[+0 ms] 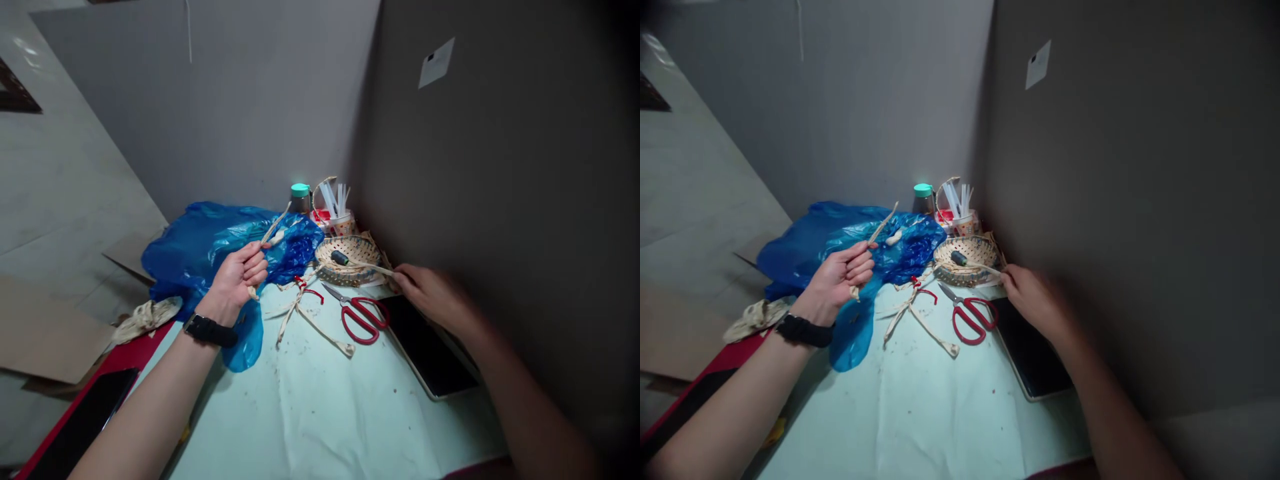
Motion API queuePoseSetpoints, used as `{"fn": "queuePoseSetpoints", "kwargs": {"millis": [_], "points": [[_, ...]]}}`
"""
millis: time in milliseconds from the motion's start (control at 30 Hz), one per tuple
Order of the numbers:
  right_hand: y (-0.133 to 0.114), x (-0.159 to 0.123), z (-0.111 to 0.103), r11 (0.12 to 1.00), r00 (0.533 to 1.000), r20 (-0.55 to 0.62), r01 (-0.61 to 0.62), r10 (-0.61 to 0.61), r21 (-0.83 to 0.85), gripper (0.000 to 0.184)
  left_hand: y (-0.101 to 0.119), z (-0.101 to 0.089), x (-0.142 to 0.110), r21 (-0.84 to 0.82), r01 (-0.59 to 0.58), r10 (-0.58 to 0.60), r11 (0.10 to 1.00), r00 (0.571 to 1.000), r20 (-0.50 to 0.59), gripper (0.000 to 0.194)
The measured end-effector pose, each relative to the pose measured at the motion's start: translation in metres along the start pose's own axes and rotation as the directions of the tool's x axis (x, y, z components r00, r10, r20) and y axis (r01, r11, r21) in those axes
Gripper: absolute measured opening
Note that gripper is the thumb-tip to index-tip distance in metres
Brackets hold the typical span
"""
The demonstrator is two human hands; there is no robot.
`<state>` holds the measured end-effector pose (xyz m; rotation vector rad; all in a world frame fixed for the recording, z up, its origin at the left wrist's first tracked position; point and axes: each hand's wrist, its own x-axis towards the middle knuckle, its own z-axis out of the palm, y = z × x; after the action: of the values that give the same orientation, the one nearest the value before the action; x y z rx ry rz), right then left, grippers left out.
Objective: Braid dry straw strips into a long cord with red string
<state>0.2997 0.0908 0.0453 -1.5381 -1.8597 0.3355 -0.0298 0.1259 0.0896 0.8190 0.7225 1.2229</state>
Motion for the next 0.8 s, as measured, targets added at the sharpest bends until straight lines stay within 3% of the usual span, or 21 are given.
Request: {"fn": "queuePoseSetpoints", "kwargs": {"millis": [67, 133, 200, 333, 467, 500, 567, 633, 733, 800], "points": [[-0.013, -0.004, 0.005, 0.993, 0.995, -0.007, 0.096, -0.096, -0.074, 0.023, -0.011, 0.007, -0.007, 0.046, 0.043, -0.043, 0.998, 0.999, 0.011, 0.02], [-0.037, -0.005, 0.014, 0.985, 0.992, 0.011, 0.121, -0.123, 0.122, 0.03, -0.026, 0.021, -0.016, 0.095, 0.097, -0.103, 0.991, 0.993, 0.056, 0.016], [-0.065, -0.003, 0.024, 0.914, 0.987, 0.111, 0.062, -0.115, 0.4, 0.034, -0.042, 0.036, -0.026, 0.143, 0.18, -0.201, 0.973, 0.969, 0.145, 0.012], [-0.1, 0.004, 0.046, 0.641, 0.971, 0.157, -0.005, -0.18, 0.767, 0.029, -0.069, 0.054, -0.047, 0.193, 0.292, -0.333, 0.937, 0.914, 0.231, 0.02], [-0.098, 0.008, 0.059, 0.232, 0.947, 0.296, -0.263, -0.124, 0.937, 0.024, -0.083, 0.052, -0.065, 0.313, 0.271, -0.352, 0.91, 0.905, 0.24, 0.021], [-0.096, 0.008, 0.061, 0.164, 0.94, 0.321, -0.302, -0.113, 0.939, 0.022, -0.085, 0.05, -0.07, 0.354, 0.269, -0.363, 0.896, 0.902, 0.234, 0.022], [-0.093, 0.007, 0.062, 0.117, 0.935, 0.338, -0.326, -0.109, 0.938, 0.021, -0.085, 0.048, -0.077, 0.43, 0.269, -0.388, 0.862, 0.895, 0.219, 0.022], [-0.091, 0.006, 0.061, 0.116, 0.931, 0.342, -0.328, -0.127, 0.937, 0.022, -0.079, 0.046, -0.082, 0.537, 0.227, -0.406, 0.812, 0.881, 0.242, 0.024], [-0.089, 0.008, 0.053, 0.088, 0.931, 0.353, -0.345, -0.09, 0.934, 0.019, -0.06, 0.037, -0.076, 0.768, -0.017, -0.354, 0.641, 0.881, 0.315, 0.03], [-0.085, 0.013, 0.046, 0.063, 0.934, 0.356, -0.354, -0.032, 0.933, 0.015, -0.046, 0.024, -0.063, 0.856, -0.164, -0.139, 0.491, 0.955, 0.262, 0.03]]}}
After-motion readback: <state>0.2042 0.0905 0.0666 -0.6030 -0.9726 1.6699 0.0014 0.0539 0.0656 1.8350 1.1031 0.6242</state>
